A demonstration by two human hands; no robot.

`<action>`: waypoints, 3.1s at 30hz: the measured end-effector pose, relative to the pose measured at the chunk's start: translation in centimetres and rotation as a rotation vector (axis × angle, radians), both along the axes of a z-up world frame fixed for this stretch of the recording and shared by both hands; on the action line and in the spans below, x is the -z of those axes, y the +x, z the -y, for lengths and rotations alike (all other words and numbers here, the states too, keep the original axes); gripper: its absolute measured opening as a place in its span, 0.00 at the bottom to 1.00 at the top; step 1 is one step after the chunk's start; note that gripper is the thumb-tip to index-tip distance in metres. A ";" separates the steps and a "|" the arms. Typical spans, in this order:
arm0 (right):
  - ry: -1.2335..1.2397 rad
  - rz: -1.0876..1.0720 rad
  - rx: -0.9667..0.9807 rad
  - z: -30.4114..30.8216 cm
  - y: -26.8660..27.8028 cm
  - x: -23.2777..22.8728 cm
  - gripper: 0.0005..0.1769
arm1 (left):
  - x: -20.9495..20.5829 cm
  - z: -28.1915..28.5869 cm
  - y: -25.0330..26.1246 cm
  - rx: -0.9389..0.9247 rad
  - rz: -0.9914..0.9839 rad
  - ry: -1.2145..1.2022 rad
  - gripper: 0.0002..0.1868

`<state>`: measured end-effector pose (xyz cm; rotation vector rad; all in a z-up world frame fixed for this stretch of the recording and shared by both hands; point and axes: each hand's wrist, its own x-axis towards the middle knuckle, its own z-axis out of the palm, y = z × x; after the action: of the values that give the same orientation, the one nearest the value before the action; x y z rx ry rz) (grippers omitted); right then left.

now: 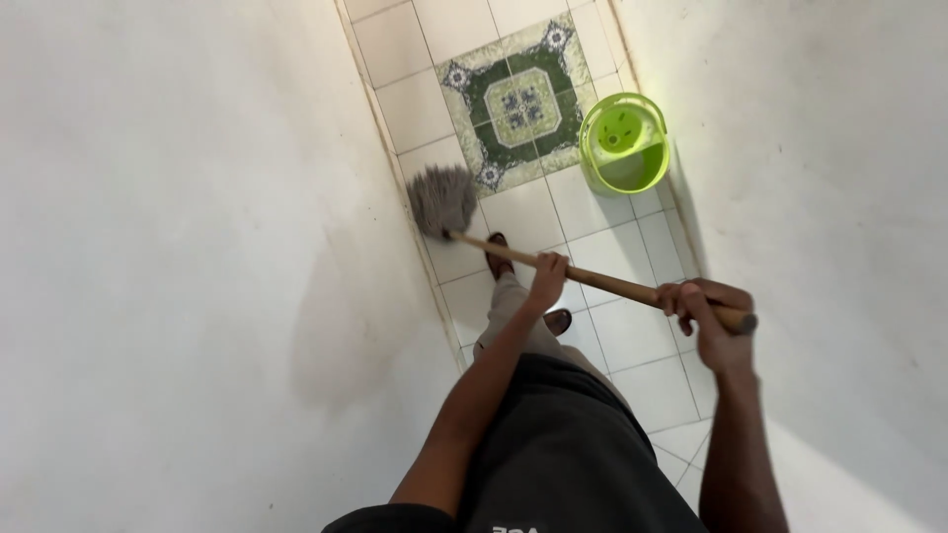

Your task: Mop the tiled floor in a narrow hallway or entryway.

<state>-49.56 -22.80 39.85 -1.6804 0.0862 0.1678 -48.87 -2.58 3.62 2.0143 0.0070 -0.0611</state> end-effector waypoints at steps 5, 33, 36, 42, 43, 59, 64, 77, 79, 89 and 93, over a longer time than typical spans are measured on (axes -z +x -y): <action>-0.215 -0.045 -0.131 0.7 1.3 -6.3 0.20 | -7.7 2.7 0.0 -0.175 -0.661 -0.772 0.10; -0.236 0.457 -0.383 -9.6 10.2 9.7 0.05 | -5.2 -1.5 13.7 -0.097 -0.421 -0.858 0.11; -0.212 0.272 -0.299 -8.1 8.0 11.4 0.06 | -5.7 -1.2 11.6 0.077 -0.446 -0.868 0.09; -0.069 0.213 -0.097 -7.1 1.9 5.6 0.08 | -6.0 -2.5 9.9 0.359 0.188 -0.172 0.17; -0.070 0.216 -0.083 -6.5 1.4 4.3 0.08 | -6.4 -2.2 10.1 0.373 0.191 -0.173 0.17; -0.328 0.040 0.300 1.4 -2.1 -9.1 0.23 | -19.0 5.4 5.4 0.619 0.043 0.079 0.24; -0.109 0.507 0.237 1.0 -2.0 -10.2 0.32 | -22.5 8.3 7.3 0.412 0.304 0.109 0.15; -0.121 -0.006 0.172 -0.5 5.3 11.7 0.36 | -44.4 12.5 17.3 0.175 0.260 -0.212 0.27; -0.103 0.084 0.181 -0.8 7.6 13.2 0.35 | -47.8 12.5 18.1 0.206 0.261 -0.314 0.29; -0.054 0.257 0.421 2.9 14.4 9.3 0.24 | -43.6 14.2 24.2 0.595 0.166 -0.400 0.25; -0.314 0.239 0.527 5.0 17.6 6.5 0.17 | -40.9 16.3 26.7 0.733 0.198 -0.311 0.20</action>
<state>-31.96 -27.77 33.37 -1.9153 0.3856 -0.4629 -22.16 -18.85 44.50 1.6120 -0.8166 -0.3068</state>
